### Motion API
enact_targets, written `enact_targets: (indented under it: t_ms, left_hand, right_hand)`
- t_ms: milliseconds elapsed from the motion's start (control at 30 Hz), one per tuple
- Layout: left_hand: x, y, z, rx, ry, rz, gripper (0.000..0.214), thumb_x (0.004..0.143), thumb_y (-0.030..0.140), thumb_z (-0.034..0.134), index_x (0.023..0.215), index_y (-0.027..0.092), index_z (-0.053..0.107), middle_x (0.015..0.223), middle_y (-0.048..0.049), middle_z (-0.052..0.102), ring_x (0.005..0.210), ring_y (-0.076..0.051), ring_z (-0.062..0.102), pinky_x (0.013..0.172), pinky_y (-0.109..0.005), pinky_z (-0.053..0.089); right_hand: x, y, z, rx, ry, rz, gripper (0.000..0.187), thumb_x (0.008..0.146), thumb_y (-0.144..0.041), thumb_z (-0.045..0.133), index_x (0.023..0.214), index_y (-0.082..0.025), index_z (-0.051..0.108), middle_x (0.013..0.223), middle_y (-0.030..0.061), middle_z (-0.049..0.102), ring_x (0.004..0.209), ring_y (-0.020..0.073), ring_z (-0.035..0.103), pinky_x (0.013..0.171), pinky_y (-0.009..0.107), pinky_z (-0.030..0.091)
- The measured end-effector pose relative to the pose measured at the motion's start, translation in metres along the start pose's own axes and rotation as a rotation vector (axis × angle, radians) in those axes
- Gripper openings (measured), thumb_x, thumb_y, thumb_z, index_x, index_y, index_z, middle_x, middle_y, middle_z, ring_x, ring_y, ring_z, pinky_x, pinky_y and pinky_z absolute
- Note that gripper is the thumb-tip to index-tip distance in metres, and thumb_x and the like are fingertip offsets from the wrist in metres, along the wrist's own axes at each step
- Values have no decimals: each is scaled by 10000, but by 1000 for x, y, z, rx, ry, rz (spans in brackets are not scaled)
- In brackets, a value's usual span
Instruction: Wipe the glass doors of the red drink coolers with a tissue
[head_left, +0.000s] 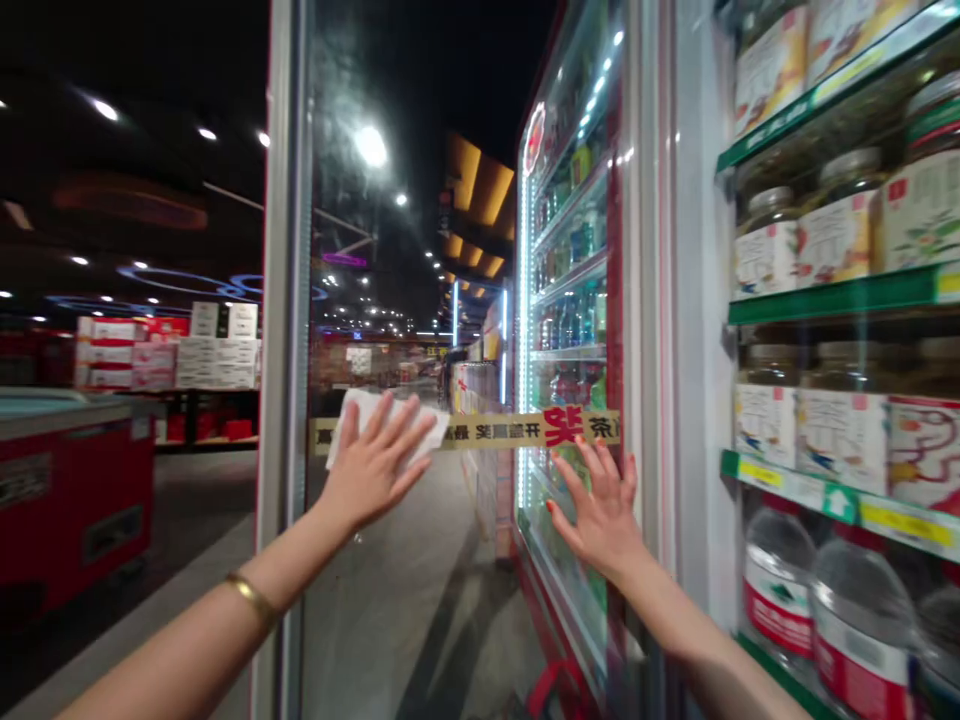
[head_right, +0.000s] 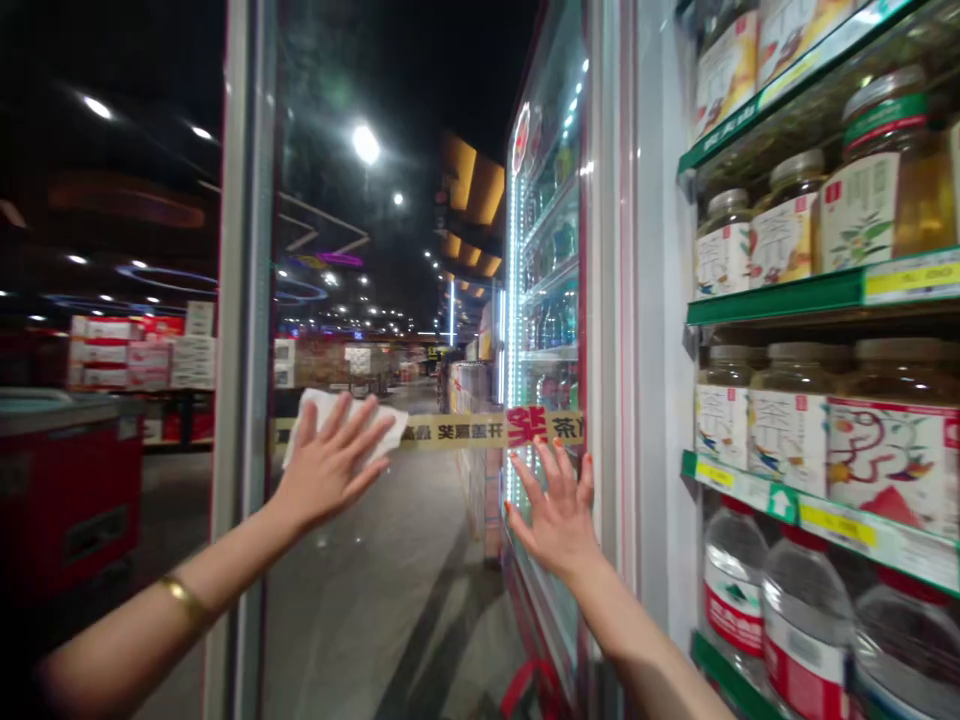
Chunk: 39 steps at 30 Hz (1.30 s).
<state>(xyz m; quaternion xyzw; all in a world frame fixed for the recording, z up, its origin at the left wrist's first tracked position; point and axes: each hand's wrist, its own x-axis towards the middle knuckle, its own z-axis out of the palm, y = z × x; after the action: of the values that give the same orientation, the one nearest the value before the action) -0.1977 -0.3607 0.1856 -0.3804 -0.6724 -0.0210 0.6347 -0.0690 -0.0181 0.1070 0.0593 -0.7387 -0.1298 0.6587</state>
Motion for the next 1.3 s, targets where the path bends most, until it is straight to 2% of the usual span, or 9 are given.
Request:
enact_targets:
  t_ms: [133, 300, 500, 733, 933, 1033, 1133, 1233, 1300]
  left_hand:
    - [25, 11, 5, 12, 72, -129, 809, 1087, 548, 442, 1773, 275, 111, 1853, -85, 121, 1728, -366, -90, 1359, -692, -180]
    - [-14, 21, 1, -75, -54, 279, 720, 989, 787, 495, 1659, 625, 287, 1715, 247, 425, 1723, -165, 172, 1430, -337, -28]
    - [47, -49, 5, 24, 113, -344, 749, 1129, 435, 255, 1744, 309, -153, 1866, -69, 44, 1724, -317, -151, 1371, -754, -70]
    - [30, -21, -2, -72, -112, 492, 649, 1102, 597, 399, 1704, 578, 159, 1787, 223, 303, 1710, -96, 178, 1425, -316, 95]
    - [91, -71, -6, 11, 87, -246, 666, 1130, 460, 253, 1766, 380, 69, 1857, 28, 152, 1739, -274, -43, 1407, -676, -65]
    - [93, -28, 11, -11, 52, -78, 719, 1123, 421, 276, 1764, 330, -36, 1865, -6, 92, 1733, -316, -82, 1384, -726, -95]
    - [73, -3, 14, -57, -87, 300, 671, 1105, 550, 379, 1738, 472, 169, 1823, 136, 262, 1729, -214, 144, 1447, -469, 57]
    - [86, -39, 0, -59, -95, 306, 600, 1116, 589, 336, 1707, 512, 268, 1803, 164, 308, 1720, -204, 189, 1440, -451, 38]
    - [114, -69, -8, -36, -8, 43, 624, 1138, 494, 234, 1753, 413, 172, 1851, 66, 205, 1742, -270, 52, 1416, -597, -71]
  right_hand:
    - [66, -25, 16, -48, 75, 16, 902, 1026, -529, 649, 1768, -360, 166, 1866, 88, 10, 1717, 439, 17, 1324, 821, 64]
    - [94, -33, 34, -68, 51, -31, 867, 1051, -451, 596, 1773, -343, 128, 1860, 69, 92, 1724, 385, 47, 1339, 795, 77]
    - [88, -36, 36, -66, 74, -15, 855, 1054, -487, 582, 1773, -335, 144, 1855, 81, 130, 1719, 400, 86, 1332, 805, 80]
    - [103, -7, 21, -64, 29, -119, 806, 1071, -513, 576, 1763, -372, 186, 1850, 72, 188, 1689, 359, 235, 1369, 702, 102]
    - [144, 44, 17, -126, 62, -78, 855, 1066, -519, 563, 1772, -359, 107, 1868, 74, -26, 1711, 423, 99, 1338, 752, 152]
    - [145, 47, 20, -132, 70, -79, 843, 1066, -527, 551, 1770, -365, 116, 1870, 58, -5, 1711, 411, 111, 1334, 755, 175]
    - [140, 46, 19, -114, 63, -101, 857, 1061, -523, 558, 1772, -356, 109, 1869, 63, 27, 1711, 393, 132, 1346, 734, 168]
    - [138, 46, 19, -109, 45, -101, 895, 1044, -521, 582, 1775, -341, 99, 1868, 73, 23, 1710, 400, 128, 1349, 731, 156]
    - [138, 46, 20, -114, 47, -97, 911, 1033, -522, 594, 1776, -338, 101, 1868, 74, 14, 1712, 405, 115, 1350, 730, 147]
